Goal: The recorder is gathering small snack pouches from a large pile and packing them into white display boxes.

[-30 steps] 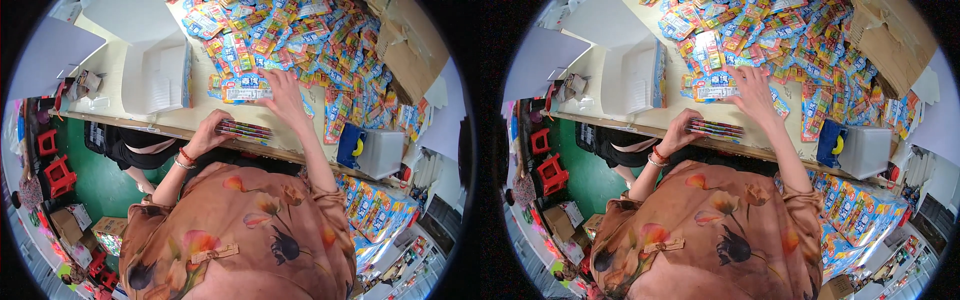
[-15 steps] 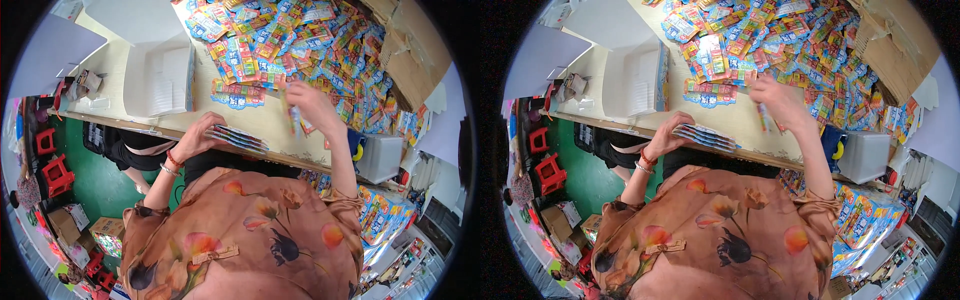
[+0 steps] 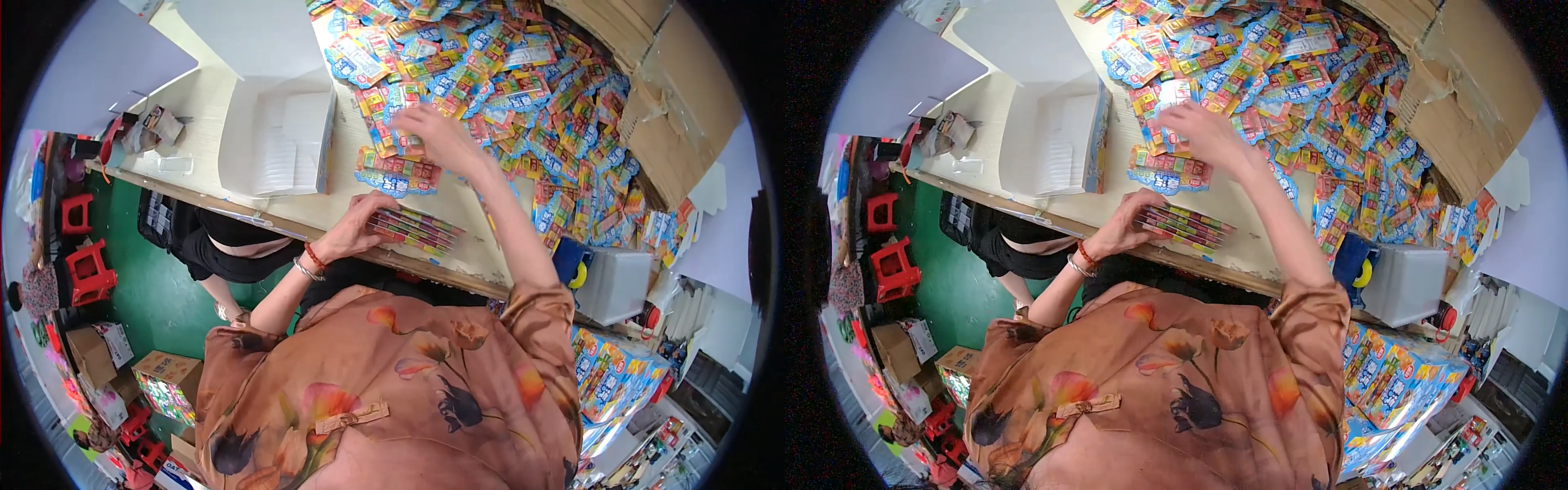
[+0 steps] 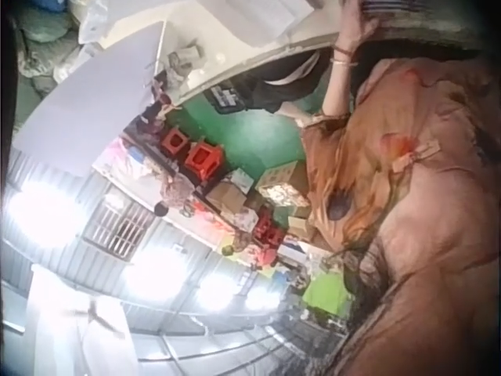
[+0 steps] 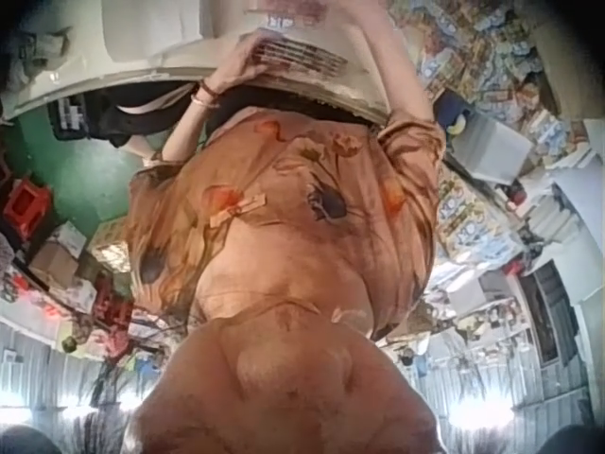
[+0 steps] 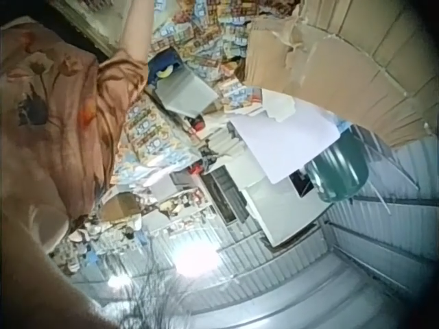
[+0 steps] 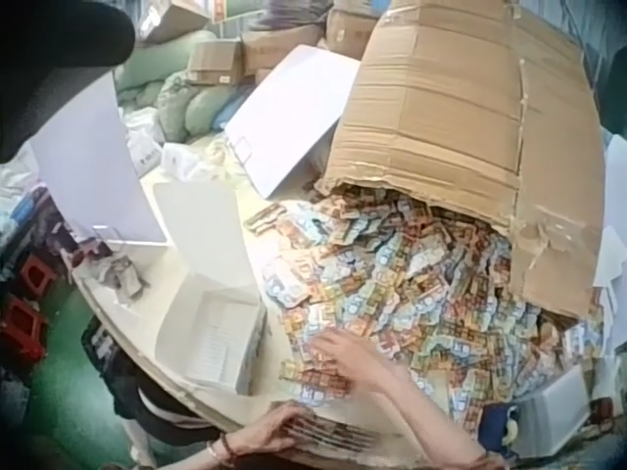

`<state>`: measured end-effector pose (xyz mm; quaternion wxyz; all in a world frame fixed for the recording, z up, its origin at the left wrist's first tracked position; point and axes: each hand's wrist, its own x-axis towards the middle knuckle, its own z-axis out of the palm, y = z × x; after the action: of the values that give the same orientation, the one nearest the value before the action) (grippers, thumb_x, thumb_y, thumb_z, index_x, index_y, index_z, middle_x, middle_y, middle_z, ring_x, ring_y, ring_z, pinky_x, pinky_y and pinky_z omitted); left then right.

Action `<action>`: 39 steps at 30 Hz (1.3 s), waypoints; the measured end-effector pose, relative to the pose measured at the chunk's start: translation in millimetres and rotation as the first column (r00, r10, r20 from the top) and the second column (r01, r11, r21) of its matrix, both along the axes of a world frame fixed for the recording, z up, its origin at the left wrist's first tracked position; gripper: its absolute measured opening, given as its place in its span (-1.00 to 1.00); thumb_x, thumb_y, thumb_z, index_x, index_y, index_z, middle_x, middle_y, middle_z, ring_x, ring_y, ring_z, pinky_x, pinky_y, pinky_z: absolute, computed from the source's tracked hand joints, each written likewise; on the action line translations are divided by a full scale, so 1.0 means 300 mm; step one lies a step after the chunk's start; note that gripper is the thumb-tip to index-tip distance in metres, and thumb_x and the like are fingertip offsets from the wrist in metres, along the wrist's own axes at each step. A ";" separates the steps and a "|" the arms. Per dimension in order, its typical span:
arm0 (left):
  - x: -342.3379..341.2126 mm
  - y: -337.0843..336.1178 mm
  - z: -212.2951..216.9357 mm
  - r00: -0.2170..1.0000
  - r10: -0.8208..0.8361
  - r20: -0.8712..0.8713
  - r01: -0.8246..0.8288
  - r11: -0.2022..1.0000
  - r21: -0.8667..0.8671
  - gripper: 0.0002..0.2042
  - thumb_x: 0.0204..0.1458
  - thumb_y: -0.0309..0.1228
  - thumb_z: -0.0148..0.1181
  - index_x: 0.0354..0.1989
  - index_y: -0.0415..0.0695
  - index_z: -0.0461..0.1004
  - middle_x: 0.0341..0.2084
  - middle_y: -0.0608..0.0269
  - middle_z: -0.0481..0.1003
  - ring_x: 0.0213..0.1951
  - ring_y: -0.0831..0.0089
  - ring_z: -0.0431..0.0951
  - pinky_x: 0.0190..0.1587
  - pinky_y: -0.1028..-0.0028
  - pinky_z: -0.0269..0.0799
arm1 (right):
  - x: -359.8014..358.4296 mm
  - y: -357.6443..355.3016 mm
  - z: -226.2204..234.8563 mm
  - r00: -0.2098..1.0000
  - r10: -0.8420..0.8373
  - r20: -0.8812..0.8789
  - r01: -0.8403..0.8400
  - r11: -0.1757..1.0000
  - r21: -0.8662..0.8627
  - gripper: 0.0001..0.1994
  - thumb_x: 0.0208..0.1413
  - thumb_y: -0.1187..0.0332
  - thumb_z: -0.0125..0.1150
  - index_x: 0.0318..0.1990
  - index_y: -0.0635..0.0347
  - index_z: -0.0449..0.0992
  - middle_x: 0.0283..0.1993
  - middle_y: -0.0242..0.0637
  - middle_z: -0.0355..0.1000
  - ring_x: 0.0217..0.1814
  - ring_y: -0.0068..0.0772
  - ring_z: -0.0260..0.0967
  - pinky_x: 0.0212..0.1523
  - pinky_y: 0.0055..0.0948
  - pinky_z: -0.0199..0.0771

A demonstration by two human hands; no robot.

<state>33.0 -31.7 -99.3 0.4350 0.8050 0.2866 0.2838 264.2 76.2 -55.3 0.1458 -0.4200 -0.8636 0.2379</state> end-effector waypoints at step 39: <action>-0.028 -0.008 0.031 0.997 -0.057 0.051 0.065 0.982 -0.179 -0.39 -0.24 -0.47 0.47 0.03 -0.16 0.26 0.02 0.07 0.31 0.10 0.22 0.34 0.16 0.36 0.26 | 0.336 -0.377 0.070 0.788 -0.559 -0.259 0.466 0.816 -0.343 -0.85 -0.06 0.43 0.27 -0.37 0.35 0.52 -0.43 -0.24 0.43 -0.39 -0.42 0.38 -0.35 -0.48 0.31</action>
<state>24.5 -34.2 -90.0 0.5212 0.7640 0.2765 0.2612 365.0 -37.1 -34.4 0.2991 -0.6066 -0.6364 0.3708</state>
